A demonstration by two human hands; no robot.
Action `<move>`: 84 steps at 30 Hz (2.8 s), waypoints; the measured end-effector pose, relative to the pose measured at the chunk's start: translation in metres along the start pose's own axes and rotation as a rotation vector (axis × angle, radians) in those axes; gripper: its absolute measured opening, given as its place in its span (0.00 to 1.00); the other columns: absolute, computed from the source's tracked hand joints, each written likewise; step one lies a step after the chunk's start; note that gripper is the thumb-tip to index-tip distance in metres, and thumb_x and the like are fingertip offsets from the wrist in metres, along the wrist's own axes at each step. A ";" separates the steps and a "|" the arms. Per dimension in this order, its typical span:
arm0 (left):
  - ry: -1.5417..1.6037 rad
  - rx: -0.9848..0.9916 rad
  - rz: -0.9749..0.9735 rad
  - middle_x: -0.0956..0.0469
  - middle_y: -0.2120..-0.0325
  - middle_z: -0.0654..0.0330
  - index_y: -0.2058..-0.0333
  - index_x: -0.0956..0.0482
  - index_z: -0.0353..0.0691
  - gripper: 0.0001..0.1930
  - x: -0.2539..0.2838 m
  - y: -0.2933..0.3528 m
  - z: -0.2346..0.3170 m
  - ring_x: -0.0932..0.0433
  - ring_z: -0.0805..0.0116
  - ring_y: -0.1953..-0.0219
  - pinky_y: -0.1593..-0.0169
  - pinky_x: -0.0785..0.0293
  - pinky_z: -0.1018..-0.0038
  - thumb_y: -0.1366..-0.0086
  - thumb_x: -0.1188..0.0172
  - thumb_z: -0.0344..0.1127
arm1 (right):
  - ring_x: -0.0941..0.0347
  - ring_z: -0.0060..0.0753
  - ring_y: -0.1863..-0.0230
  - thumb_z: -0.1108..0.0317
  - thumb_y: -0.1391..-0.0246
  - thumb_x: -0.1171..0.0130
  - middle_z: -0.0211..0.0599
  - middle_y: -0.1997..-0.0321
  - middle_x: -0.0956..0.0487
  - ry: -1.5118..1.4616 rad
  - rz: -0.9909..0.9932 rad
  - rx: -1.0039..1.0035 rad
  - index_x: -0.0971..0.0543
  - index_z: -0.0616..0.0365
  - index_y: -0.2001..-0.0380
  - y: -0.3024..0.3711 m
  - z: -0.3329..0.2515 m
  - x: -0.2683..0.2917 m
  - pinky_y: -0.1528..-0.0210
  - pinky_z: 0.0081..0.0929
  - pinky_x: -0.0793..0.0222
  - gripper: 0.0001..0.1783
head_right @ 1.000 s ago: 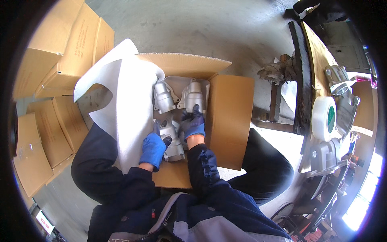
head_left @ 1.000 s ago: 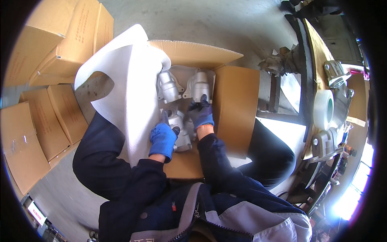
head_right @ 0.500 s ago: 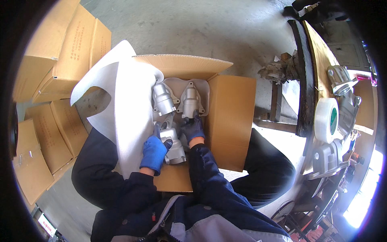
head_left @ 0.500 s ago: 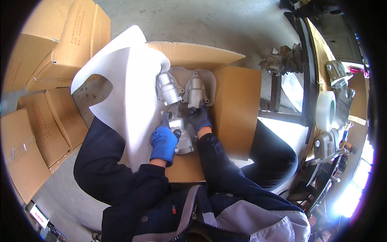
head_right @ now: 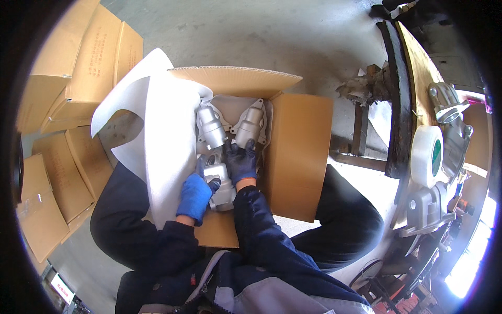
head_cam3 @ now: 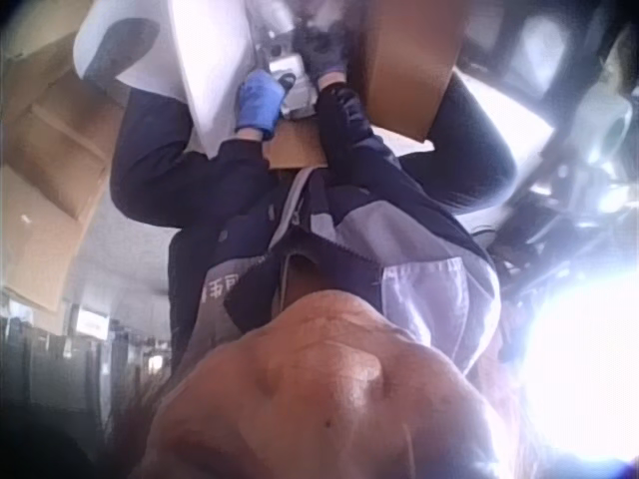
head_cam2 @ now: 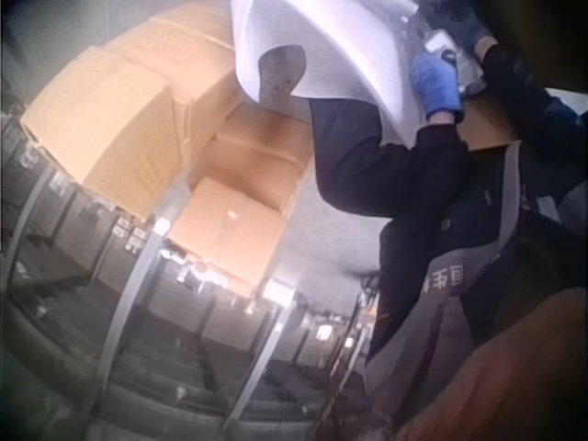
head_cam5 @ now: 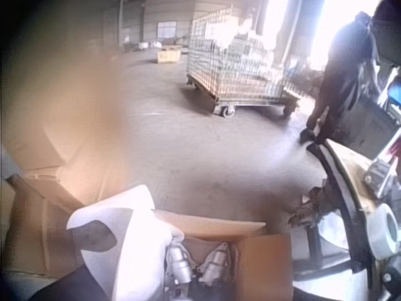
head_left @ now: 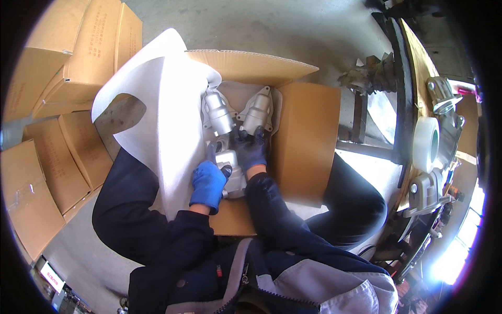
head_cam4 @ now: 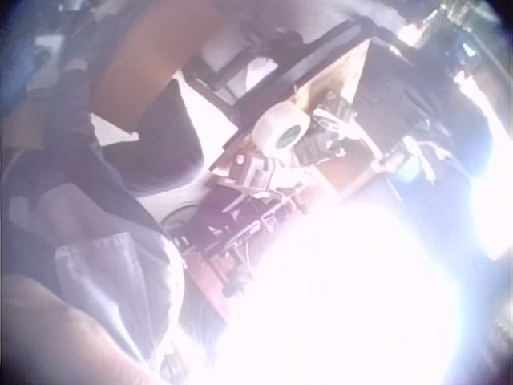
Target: The person sits on the floor and wipes several metal parts with a white cloth, then places them into a cardboard box. The person handles each part individually, turning them over to wipe different sides before packing.
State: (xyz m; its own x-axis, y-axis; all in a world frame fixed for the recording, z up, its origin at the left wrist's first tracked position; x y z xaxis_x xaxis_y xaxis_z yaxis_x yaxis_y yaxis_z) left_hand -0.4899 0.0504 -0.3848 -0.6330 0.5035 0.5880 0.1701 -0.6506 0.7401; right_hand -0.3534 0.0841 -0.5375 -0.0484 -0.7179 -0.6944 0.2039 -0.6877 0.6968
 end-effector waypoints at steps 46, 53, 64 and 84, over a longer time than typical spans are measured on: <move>2.142 0.242 -0.585 0.20 0.59 0.59 0.53 0.25 0.41 0.15 -0.063 -0.051 0.046 0.20 0.65 0.59 0.59 0.20 0.68 0.39 0.35 0.32 | 0.28 0.34 0.47 0.54 0.43 0.35 0.43 0.45 0.26 1.776 -0.204 0.570 0.31 0.62 0.40 0.137 -0.038 -0.171 0.45 0.31 0.30 0.34; 1.016 -0.645 0.108 0.18 0.63 0.54 0.56 0.22 0.36 0.14 -0.005 -0.106 0.062 0.21 0.61 0.63 0.59 0.22 0.69 0.41 0.39 0.32 | 0.28 0.25 0.57 0.62 0.38 0.41 0.33 0.54 0.22 1.813 -0.148 0.327 0.25 0.55 0.49 0.027 -0.041 -0.190 0.54 0.29 0.29 0.16; 1.241 0.120 0.194 0.20 0.62 0.44 0.53 0.23 0.33 0.22 -0.053 -0.154 -0.012 0.21 0.51 0.59 0.54 0.27 0.61 0.33 0.47 0.47 | 0.27 0.56 0.46 0.41 0.39 0.46 0.50 0.51 0.19 2.704 0.158 0.242 0.21 0.59 0.50 -0.056 -0.086 -0.159 0.49 0.39 0.31 0.31; 1.653 0.271 0.085 0.18 0.61 0.51 0.52 0.23 0.30 0.20 -0.110 -0.135 -0.018 0.19 0.59 0.64 0.58 0.23 0.68 0.30 0.45 0.44 | 0.23 0.59 0.50 0.51 0.56 0.30 0.60 0.51 0.20 2.473 0.474 0.589 0.22 0.63 0.52 -0.026 -0.054 -0.140 0.49 0.46 0.25 0.32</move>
State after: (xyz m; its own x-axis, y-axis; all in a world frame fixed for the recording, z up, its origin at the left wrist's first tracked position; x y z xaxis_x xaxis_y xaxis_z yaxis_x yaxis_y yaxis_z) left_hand -0.4569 0.0726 -0.5553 -0.6460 -0.7381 -0.1946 0.2478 -0.4439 0.8612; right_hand -0.2987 0.2079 -0.4683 0.5557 0.2436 0.7949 -0.2778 -0.8467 0.4537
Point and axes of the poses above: each hand's wrist, its own y-axis away from the middle knuckle, its own x-axis out of the back of the hand, z = x × y, the point moved 10 cm from there along -y, towards the middle knuckle
